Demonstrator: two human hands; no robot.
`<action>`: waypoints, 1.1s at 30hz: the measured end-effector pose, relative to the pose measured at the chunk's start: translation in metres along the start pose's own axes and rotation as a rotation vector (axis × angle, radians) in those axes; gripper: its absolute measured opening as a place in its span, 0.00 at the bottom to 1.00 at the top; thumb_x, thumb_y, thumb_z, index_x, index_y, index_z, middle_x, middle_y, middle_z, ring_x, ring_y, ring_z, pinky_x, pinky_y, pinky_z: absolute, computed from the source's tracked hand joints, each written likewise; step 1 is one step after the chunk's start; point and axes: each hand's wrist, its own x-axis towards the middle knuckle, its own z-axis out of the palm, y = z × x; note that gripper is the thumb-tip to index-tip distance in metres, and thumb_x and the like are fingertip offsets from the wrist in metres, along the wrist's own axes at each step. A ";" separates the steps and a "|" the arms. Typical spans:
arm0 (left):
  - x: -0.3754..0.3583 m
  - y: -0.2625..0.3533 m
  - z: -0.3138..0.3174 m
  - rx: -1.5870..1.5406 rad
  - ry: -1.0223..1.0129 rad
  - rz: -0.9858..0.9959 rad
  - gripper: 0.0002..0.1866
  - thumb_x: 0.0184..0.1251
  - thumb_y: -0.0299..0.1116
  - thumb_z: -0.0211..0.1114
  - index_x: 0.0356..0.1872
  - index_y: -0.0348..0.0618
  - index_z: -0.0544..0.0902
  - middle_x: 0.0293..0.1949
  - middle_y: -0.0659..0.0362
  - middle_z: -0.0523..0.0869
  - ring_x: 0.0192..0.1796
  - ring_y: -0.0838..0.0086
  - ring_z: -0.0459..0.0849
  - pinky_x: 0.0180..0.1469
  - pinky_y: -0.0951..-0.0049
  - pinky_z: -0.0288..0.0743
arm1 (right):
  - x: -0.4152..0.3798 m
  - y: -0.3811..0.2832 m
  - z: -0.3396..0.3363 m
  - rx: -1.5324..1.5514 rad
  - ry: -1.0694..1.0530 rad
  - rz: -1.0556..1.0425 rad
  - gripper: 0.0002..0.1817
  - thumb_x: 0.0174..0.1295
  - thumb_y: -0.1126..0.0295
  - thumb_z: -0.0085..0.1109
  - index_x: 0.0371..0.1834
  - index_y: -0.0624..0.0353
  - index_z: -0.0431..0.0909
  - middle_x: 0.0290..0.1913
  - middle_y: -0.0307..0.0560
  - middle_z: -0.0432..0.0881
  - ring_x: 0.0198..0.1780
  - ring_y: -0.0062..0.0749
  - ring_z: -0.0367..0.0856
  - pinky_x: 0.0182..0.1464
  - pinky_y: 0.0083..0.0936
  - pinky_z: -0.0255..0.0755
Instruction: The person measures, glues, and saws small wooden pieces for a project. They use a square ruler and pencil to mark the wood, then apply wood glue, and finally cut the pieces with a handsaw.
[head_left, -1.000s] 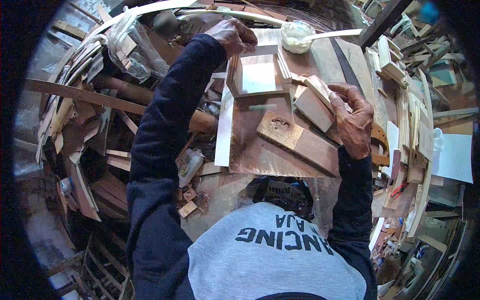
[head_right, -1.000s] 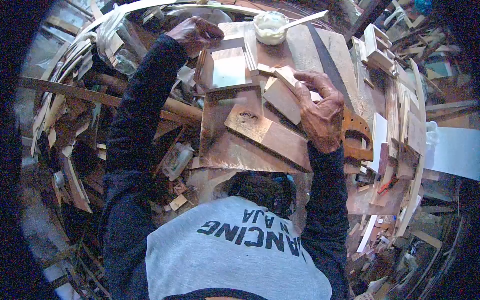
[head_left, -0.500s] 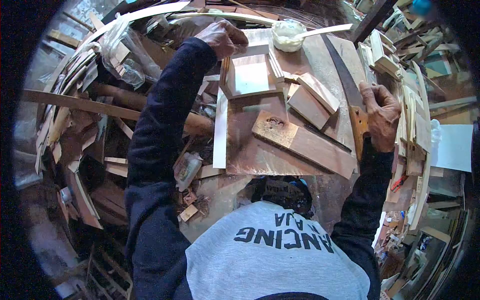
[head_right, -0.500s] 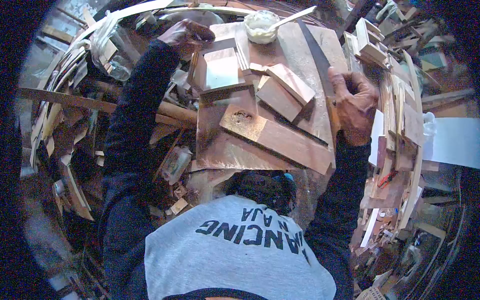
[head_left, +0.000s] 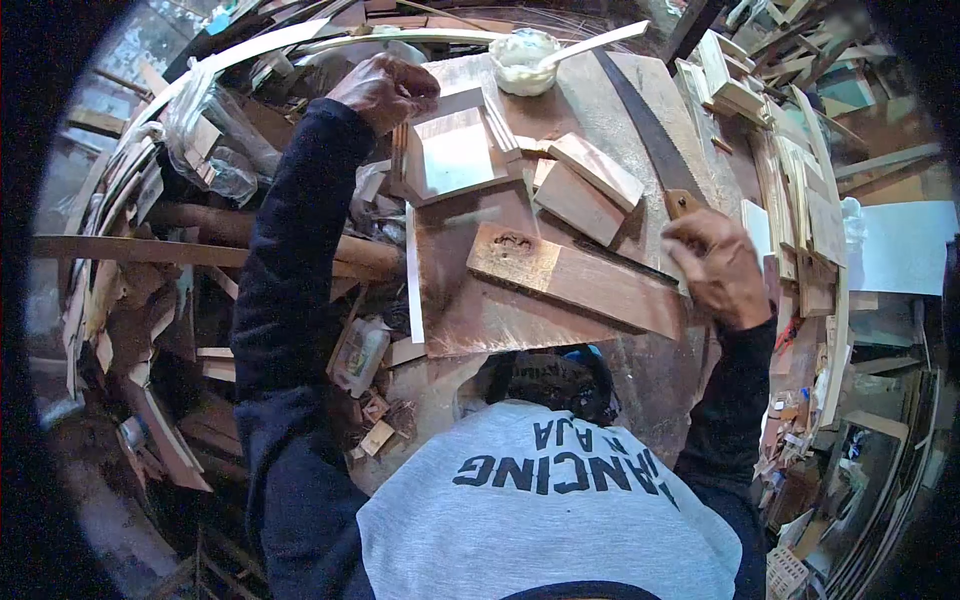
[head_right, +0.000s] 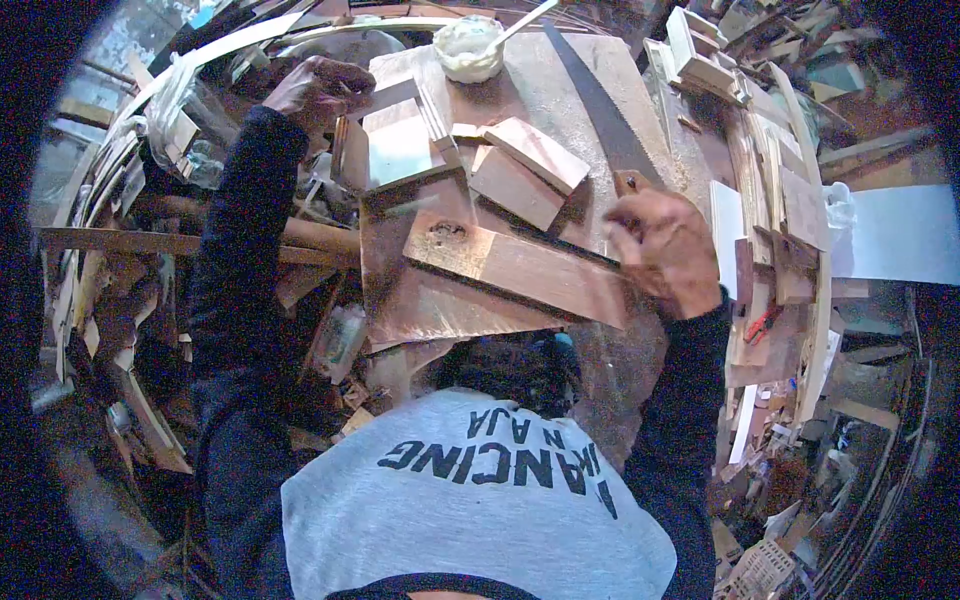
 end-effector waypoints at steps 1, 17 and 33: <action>-0.001 -0.001 0.000 0.005 0.007 0.016 0.12 0.56 0.35 0.69 0.40 0.44 0.87 0.37 0.56 0.88 0.38 0.70 0.86 0.46 0.70 0.78 | -0.003 -0.002 0.007 -0.015 -0.052 0.039 0.09 0.51 0.69 0.64 0.34 0.62 0.83 0.33 0.50 0.82 0.36 0.39 0.82 0.41 0.29 0.74; -0.008 -0.006 -0.008 -0.437 0.043 0.055 0.20 0.69 0.36 0.56 0.52 0.31 0.66 0.32 0.49 0.83 0.31 0.70 0.85 0.35 0.70 0.83 | -0.006 0.019 0.028 0.000 -0.106 -0.099 0.09 0.47 0.70 0.64 0.32 0.57 0.78 0.35 0.49 0.76 0.43 0.47 0.76 0.47 0.36 0.69; 0.004 -0.034 0.000 -0.169 0.234 0.195 0.22 0.68 0.46 0.57 0.53 0.37 0.76 0.43 0.59 0.82 0.43 0.77 0.79 0.44 0.76 0.75 | -0.005 0.012 0.030 -0.170 -0.069 -0.219 0.08 0.50 0.71 0.61 0.31 0.59 0.74 0.34 0.49 0.76 0.40 0.47 0.77 0.44 0.34 0.71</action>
